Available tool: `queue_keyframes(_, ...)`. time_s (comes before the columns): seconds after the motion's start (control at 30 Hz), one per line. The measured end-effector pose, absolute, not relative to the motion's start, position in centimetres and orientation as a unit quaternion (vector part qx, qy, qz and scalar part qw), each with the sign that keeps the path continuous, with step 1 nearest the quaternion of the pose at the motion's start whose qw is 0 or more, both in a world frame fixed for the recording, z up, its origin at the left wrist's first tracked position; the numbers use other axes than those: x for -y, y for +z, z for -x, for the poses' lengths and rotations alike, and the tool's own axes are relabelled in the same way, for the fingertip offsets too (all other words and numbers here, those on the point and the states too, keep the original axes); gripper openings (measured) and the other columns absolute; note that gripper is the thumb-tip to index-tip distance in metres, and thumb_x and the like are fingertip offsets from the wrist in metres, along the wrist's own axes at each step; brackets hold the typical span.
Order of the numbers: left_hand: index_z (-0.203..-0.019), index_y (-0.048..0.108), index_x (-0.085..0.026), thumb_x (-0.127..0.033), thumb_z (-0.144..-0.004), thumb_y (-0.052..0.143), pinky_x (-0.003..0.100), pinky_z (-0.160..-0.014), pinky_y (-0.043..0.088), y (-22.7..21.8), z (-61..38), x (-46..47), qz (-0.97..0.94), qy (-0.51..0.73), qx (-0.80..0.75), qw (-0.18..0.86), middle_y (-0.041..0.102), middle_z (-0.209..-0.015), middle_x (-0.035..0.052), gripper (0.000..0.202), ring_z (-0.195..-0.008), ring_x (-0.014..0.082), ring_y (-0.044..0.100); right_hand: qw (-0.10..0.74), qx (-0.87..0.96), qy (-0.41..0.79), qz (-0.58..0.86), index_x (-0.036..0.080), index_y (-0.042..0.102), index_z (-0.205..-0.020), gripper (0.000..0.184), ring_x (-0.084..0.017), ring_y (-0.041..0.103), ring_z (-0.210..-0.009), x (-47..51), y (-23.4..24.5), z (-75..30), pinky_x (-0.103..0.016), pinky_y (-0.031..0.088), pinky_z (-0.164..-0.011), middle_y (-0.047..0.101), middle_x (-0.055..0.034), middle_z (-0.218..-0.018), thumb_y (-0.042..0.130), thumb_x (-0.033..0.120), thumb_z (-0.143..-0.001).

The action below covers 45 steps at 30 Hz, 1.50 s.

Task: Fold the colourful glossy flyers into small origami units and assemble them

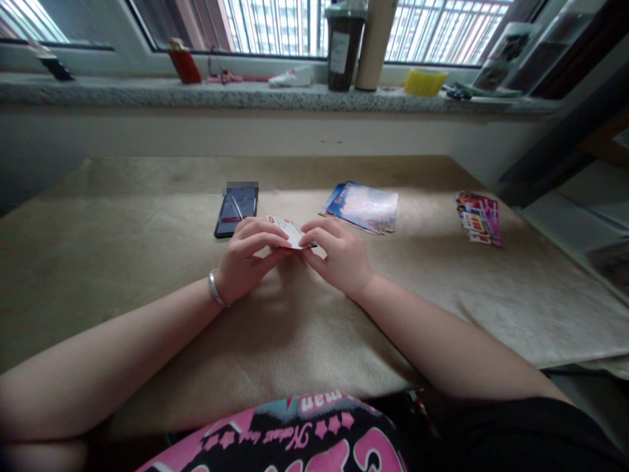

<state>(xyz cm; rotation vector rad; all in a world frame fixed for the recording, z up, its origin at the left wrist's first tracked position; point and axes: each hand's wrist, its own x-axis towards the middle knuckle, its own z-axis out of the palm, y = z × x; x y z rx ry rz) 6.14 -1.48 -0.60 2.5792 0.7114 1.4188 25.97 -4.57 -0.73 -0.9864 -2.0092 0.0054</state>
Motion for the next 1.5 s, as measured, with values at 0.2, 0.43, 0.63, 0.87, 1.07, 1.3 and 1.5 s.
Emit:
queue_keyframes(0.2, -0.083, 0.065, -0.02, -0.021, -0.083, 0.065, 0.028, -0.08, 0.05, -0.9, -6.2, 1.3, -0.825, 0.518, -0.195, 0.117, 0.067, -0.088, 0.002, 0.002, -0.084, 0.0123, 0.061, 0.459, 0.812, 0.018, 0.36, 0.025, 0.061, -0.088, 0.008, -0.02, 0.06, -0.096, 4.1, -0.7, -26.2, -0.038, 0.049, -0.084, 0.064, -0.0052, -0.1, 0.062, 0.022, -0.081)
queue_keyframes(0.43, -0.082, 0.065, -0.018, -0.018, -0.081, 0.067, 0.027, -0.076, 0.049, -0.7, -6.3, 1.5, -0.814, 0.521, -0.227, 0.119, 0.067, -0.086, 0.0023, 0.002, -0.081, 0.0121, 0.061, 0.504, 0.797, 0.011, 0.334, 0.026, 0.063, -0.086, 0.008, -0.02, 0.06, -0.094, 4.2, -0.5, -26.6, -0.04, 0.05, -0.085, 0.066, -0.0033, -0.097, 0.065, 0.022, -0.08)
queue_keyframes(0.63, -0.09, 0.067, -0.019, -0.02, -0.081, 0.067, 0.029, -0.08, 0.048, -0.7, -6.2, 1.4, -0.822, 0.509, -0.225, 0.119, 0.07, -0.086, 0.002, 0.008, -0.082, 0.0133, 0.063, 0.505, 0.797, -0.025, 0.332, 0.026, 0.063, -0.082, 0.005, -0.02, 0.062, -0.092, 4.4, 0.1, -26.5, -0.041, 0.05, -0.084, 0.07, -0.0019, -0.088, 0.066, 0.022, -0.08)
queue_keyframes(0.87, -0.086, 0.067, -0.02, -0.022, -0.08, 0.069, 0.028, -0.077, 0.049, -0.8, -6.2, 1.5, -0.8, 0.514, -0.263, 0.163, 0.069, -0.084, 0.0017, 0.008, -0.08, 0.0132, 0.062, 0.507, 0.795, -0.029, 0.332, 0.026, 0.063, -0.08, 0.005, -0.02, 0.062, -0.091, 4.4, 0.2, -26.4, -0.041, 0.051, -0.083, 0.07, -0.0012, -0.083, 0.066, 0.022, -0.08)
queue_keyframes(1.07, -0.083, 0.069, -0.02, -0.02, -0.08, 0.068, 0.028, -0.076, 0.05, -0.8, -6.1, 1.5, -0.79, 0.528, -0.245, 0.193, 0.069, -0.084, 0.0018, 0.003, -0.08, 0.0127, 0.062, 0.503, 0.805, -0.011, 0.315, 0.025, 0.062, -0.087, 0.011, -0.02, 0.063, -0.09, 4.5, 0.2, -26.5, -0.041, 0.051, -0.084, 0.069, -0.0028, -0.085, 0.066, 0.021, -0.078)
queue_keyframes(1.3, -0.084, 0.07, -0.022, -0.021, -0.08, 0.069, 0.029, -0.078, 0.05, -1.1, -6.1, 1.3, -0.781, 0.537, -0.238, 0.214, 0.071, -0.083, 0.0015, 0.005, -0.079, 0.0127, 0.064, 0.514, 0.805, -0.003, 0.297, 0.025, 0.061, -0.089, 0.014, -0.021, 0.063, -0.091, 4.6, 0.5, -26.7, -0.041, 0.051, -0.084, 0.07, -0.0022, -0.085, 0.063, 0.016, -0.078)
queue_keyframes(1.5, -0.085, 0.07, -0.022, -0.023, -0.081, 0.069, 0.028, -0.076, 0.05, -1.1, -5.9, 1.4, -0.776, 0.538, -0.245, 0.219, 0.071, -0.083, 0.0016, 0.004, -0.079, 0.0125, 0.064, 0.508, 0.806, 0.001, 0.303, 0.025, 0.062, -0.089, 0.011, -0.021, 0.063, -0.091, 4.6, 0.5, -26.8, -0.041, 0.051, -0.083, 0.07, -0.0024, -0.085, 0.061, 0.019, -0.079)
